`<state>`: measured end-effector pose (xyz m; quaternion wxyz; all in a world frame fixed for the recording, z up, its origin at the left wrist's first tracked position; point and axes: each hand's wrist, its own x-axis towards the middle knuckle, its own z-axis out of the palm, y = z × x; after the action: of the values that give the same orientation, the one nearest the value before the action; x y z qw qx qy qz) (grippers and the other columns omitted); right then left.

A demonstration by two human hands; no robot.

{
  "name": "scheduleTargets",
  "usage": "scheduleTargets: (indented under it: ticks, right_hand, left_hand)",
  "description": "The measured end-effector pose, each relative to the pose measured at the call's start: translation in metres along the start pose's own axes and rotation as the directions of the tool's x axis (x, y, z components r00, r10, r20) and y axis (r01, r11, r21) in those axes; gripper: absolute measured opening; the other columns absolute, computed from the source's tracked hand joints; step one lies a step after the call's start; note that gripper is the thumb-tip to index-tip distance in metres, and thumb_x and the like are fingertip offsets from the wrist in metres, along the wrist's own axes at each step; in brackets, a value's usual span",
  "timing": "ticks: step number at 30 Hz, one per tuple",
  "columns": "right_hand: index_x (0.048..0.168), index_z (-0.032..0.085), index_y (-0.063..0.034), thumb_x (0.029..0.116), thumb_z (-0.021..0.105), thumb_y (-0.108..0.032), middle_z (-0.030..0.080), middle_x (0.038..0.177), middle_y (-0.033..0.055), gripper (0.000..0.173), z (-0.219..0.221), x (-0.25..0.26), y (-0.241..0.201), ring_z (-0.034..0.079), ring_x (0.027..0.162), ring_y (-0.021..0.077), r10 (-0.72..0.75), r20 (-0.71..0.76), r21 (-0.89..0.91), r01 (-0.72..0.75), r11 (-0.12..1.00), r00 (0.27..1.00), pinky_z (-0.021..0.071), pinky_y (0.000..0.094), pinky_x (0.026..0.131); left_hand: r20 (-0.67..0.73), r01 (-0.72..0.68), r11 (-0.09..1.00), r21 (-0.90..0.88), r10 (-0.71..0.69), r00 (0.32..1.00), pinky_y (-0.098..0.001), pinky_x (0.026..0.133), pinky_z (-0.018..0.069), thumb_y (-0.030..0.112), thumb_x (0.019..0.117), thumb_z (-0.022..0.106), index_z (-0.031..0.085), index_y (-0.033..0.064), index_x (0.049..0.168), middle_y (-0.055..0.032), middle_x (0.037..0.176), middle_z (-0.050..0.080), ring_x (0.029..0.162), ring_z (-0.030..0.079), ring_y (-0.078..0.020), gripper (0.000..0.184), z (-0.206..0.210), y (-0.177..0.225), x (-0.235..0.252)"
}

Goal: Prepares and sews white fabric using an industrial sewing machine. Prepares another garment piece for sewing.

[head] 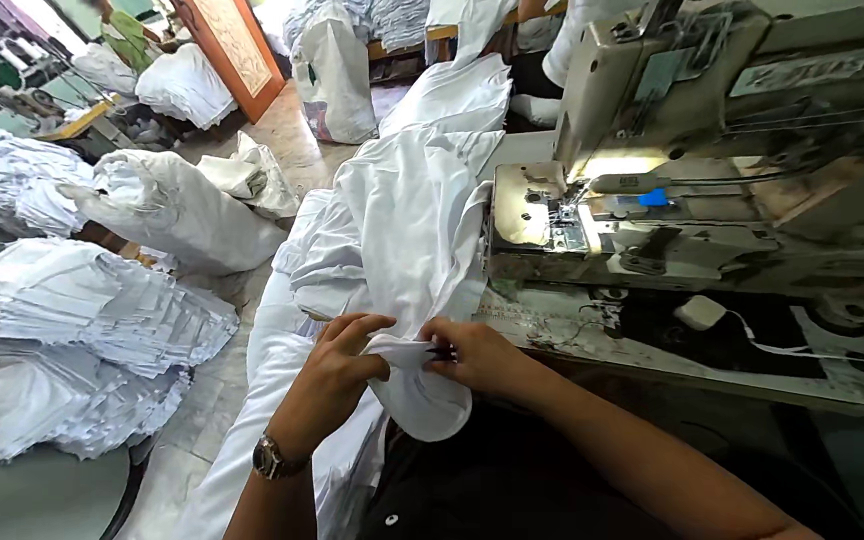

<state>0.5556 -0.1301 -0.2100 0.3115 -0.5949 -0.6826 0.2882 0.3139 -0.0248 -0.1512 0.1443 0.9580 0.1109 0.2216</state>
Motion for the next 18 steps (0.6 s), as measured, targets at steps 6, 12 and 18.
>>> scheduleTargets:
  ticks: [6,12,18]
  right_hand:
    - [0.096,0.07,-0.0058,0.0882,0.068,-0.014,0.07,0.087,0.0086,0.012,-0.018,-0.007,0.021,0.069,0.075,0.022,-0.153,-0.592,-0.283,-0.027,0.959,0.791,0.059,0.0422,0.066]
    - [0.095,0.066,-0.0057,0.0863,0.072,-0.014,0.07,0.099,0.0139,0.013,-0.01,-0.022,0.018,0.071,0.088,0.0255,-0.373,-0.552,-0.442,0.117,0.889,0.746,0.061,0.0392,0.07]
    - [0.105,0.069,-0.0058,0.0792,0.07,-0.002,0.067,0.096,0.0132,0.026,0.006,-0.026,0.02,0.068,0.073,0.0247,-0.402,-0.47,-0.471,0.162,0.867,0.786,0.0578,0.0374,0.056]
  left_hand:
    - [-0.102,0.102,0.882,0.461,-0.061,0.993,-0.0499,0.099,0.05,-0.005,0.0909,0.058,0.073,0.0124,0.082,-0.0038,0.103,0.074,0.105,0.069,-0.0235,0.024,0.013,-0.015,0.021]
    - [-0.006,0.466,0.806,0.364,-0.499,0.867,-0.0567,0.079,0.0548,0.015,0.1032,0.045,0.059,0.0015,0.135,-0.0152,0.085,0.071,0.082,0.071,-0.035,0.037,0.023,-0.011,0.051]
    - [0.19,0.515,0.679,-0.523,-0.496,0.847,-0.0211,0.053,0.0466,0.033,0.1093,0.043,0.03,0.0015,0.158,0.0041,0.062,0.057,0.052,0.052,-0.0039,0.059,0.032,-0.03,0.065]
